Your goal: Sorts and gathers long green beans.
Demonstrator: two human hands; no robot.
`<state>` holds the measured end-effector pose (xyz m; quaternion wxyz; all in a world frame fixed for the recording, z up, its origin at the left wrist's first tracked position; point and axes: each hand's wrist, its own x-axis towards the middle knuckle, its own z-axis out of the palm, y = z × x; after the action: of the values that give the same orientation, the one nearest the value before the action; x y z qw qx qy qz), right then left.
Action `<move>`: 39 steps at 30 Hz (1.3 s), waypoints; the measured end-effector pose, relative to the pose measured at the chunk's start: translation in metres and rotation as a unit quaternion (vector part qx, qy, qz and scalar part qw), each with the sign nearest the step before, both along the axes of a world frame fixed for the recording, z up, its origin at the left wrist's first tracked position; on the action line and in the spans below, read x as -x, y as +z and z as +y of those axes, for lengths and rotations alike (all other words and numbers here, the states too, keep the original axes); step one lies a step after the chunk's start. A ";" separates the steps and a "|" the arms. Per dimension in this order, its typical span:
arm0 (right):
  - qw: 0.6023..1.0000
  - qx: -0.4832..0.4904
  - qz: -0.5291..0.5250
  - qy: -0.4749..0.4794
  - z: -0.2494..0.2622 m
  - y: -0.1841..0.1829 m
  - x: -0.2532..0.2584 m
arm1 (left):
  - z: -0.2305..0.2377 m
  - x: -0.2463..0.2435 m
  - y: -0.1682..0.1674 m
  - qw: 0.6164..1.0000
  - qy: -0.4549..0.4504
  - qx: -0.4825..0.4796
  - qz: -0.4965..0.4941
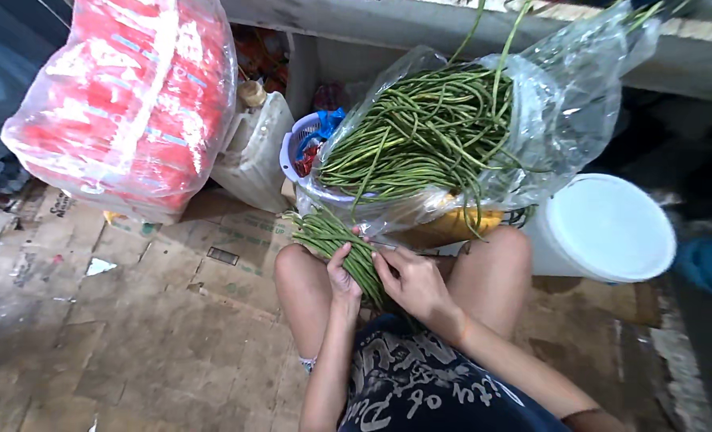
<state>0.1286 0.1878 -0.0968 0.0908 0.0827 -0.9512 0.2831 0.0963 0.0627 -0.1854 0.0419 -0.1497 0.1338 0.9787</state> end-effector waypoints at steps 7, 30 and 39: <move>0.997 0.027 0.068 -0.038 -0.019 0.001 0.034 | 0.012 -0.014 0.006 0.997 -0.032 0.061 0.023; 0.953 0.091 -0.271 0.101 -0.020 -0.013 0.030 | -0.009 -0.003 0.009 0.995 0.035 0.089 -0.025; 0.894 0.203 -0.391 0.078 -0.023 -0.012 0.056 | -0.028 -0.006 0.060 0.883 -0.064 0.461 -0.052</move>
<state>0.0727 0.1644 -0.1089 -0.2963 0.0189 -0.8220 0.4860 0.1024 0.0346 -0.1254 0.0373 -0.1943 0.5772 0.7923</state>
